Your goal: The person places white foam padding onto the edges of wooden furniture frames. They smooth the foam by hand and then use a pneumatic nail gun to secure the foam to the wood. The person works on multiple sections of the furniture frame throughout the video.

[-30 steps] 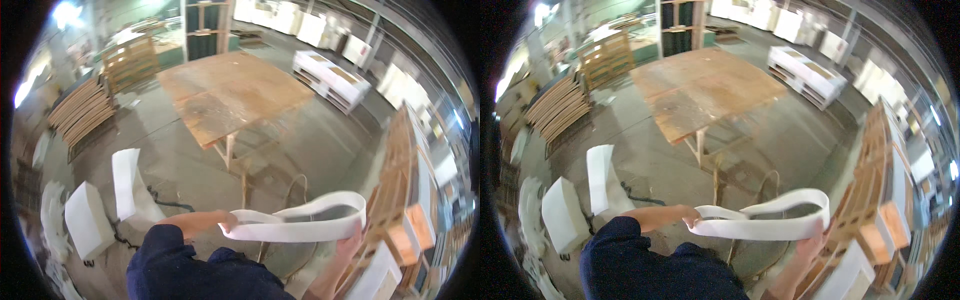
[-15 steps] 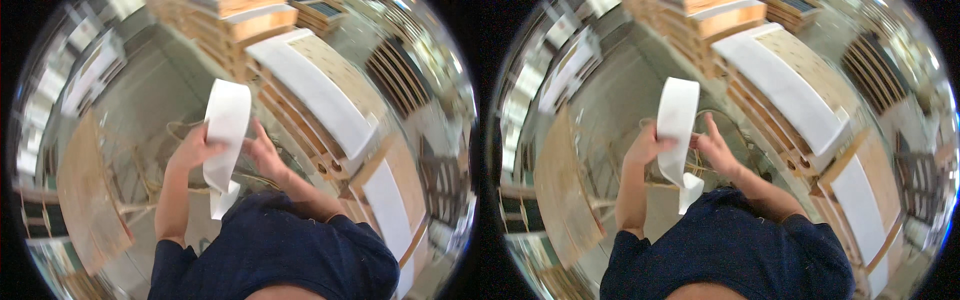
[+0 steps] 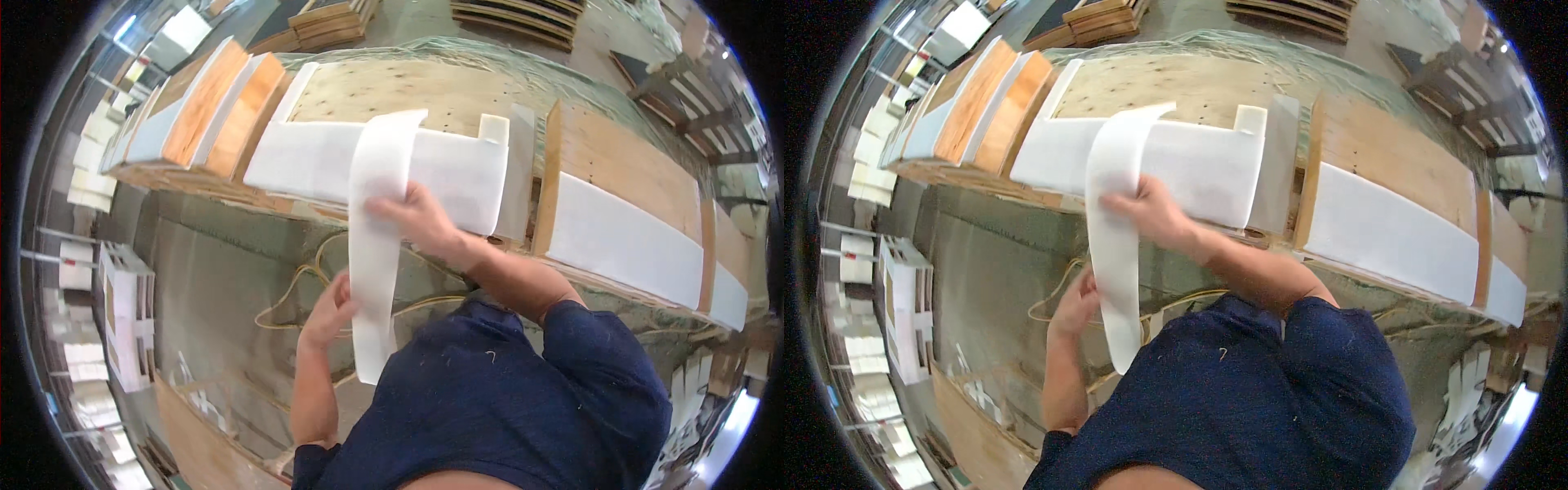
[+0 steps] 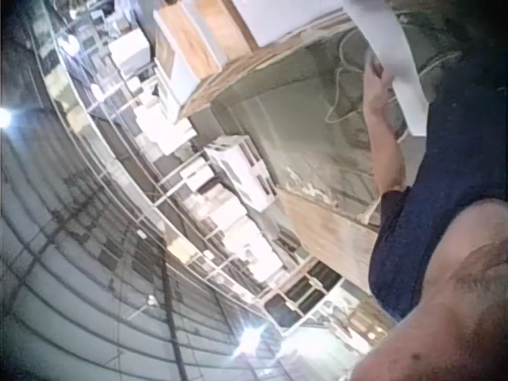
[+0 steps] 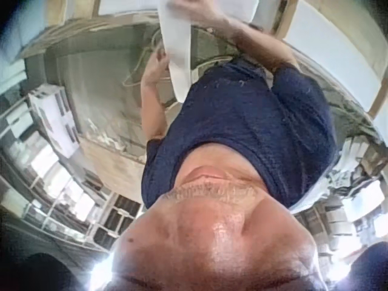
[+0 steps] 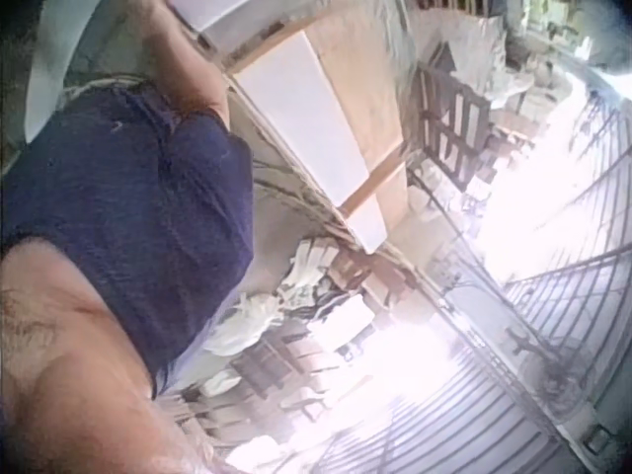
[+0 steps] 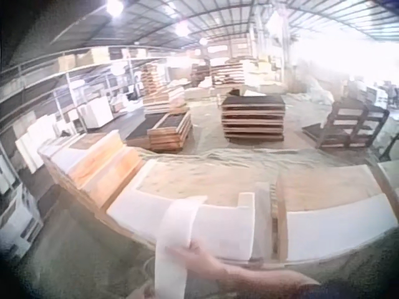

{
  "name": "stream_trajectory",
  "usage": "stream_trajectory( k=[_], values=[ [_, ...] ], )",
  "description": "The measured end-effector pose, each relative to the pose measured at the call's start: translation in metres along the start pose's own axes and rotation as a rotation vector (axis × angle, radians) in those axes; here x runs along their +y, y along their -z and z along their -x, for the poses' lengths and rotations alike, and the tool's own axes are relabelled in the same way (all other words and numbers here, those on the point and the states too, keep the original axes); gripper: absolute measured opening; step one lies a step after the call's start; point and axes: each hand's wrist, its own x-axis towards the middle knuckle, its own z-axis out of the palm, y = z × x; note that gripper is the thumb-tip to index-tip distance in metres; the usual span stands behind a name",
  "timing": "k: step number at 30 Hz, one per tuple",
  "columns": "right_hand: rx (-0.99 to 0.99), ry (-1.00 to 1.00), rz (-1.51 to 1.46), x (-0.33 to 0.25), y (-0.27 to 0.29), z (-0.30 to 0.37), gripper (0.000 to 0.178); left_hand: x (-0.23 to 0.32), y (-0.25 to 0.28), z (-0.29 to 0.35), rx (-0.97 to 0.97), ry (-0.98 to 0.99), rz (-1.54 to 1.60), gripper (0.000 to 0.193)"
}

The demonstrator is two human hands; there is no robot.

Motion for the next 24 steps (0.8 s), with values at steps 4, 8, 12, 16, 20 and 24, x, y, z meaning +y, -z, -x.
stream_trajectory(
  k=[4, 8, 12, 16, 20, 24],
  values=[
    [0.038, 0.090, -0.096, 0.000, 0.024, -0.015, 0.034, 0.057, -0.052, -0.085, 0.063, 0.096, -0.271, 0.050],
    [0.245, 0.147, -0.092, -0.044, 0.123, -0.074, 0.044, 0.046, -0.055, -0.124, -0.107, 0.283, -0.459, 0.046],
    [0.363, 0.170, 0.014, -0.057, 0.207, -0.112, 0.047, 0.036, -0.059, -0.167, -0.171, 0.296, -0.391, 0.053],
    [0.341, 0.071, 0.193, -0.051, 0.247, -0.137, 0.044, 0.054, -0.106, -0.250, -0.188, 0.262, -0.262, 0.048],
    [0.349, 0.100, 0.213, -0.079, 0.309, -0.171, 0.037, 0.060, -0.136, -0.325, -0.139, 0.291, -0.160, 0.036],
    [0.348, -0.046, 0.386, -0.091, 0.395, -0.202, 0.039, 0.054, -0.153, -0.379, -0.092, 0.360, -0.215, 0.031]
  ],
)
